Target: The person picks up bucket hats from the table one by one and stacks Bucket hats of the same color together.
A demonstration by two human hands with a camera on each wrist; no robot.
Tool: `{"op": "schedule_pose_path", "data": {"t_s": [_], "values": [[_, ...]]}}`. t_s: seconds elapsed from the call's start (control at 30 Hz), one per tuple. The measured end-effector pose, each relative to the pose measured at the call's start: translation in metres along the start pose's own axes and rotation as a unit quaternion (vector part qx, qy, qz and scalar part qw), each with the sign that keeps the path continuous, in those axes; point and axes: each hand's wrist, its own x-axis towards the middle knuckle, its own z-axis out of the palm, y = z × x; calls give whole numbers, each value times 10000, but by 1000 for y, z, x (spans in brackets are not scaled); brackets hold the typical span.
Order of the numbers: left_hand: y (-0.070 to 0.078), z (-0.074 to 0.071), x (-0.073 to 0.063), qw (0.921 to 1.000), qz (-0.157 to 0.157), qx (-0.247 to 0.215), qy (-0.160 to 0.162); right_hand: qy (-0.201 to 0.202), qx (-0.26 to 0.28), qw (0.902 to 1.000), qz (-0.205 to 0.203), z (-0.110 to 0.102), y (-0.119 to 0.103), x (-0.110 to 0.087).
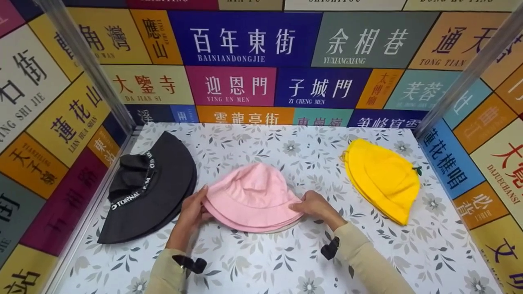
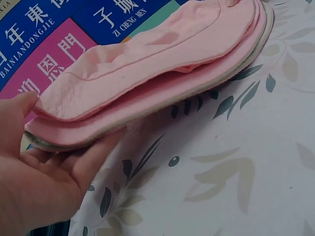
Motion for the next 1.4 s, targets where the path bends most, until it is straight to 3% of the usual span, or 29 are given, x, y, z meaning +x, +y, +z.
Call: {"op": "schedule_pose_path", "data": {"t_s": [0.23, 0.4, 0.57, 0.7, 0.87, 1.0, 1.4], "values": [[0, -1, 1, 9993, 303, 177, 118, -361, 322, 9986, -225, -13, -5, 11], [2, 9, 2, 9981, 587, 135, -113, 139, 116, 9982, -578, -36, -6, 21], [2, 26, 4, 9973, 587, 394, -218, 613, 146, 9953, -736, -56, -2, 29], [0, 42, 10, 9954, 575, 758, -127, 849, 368, 9937, -631, -66, 5, 33], [-3, 64, 17, 9915, 647, 1133, 6, 1037, 719, 9920, -43, -73, 10, 37], [-5, 78, 21, 9878, 717, 1380, -1, 1272, 832, 9884, 47, -74, 19, 42], [-14, 90, 25, 9764, 890, 1969, 46, 1467, 890, 9851, 97, -64, 54, 49]]}}
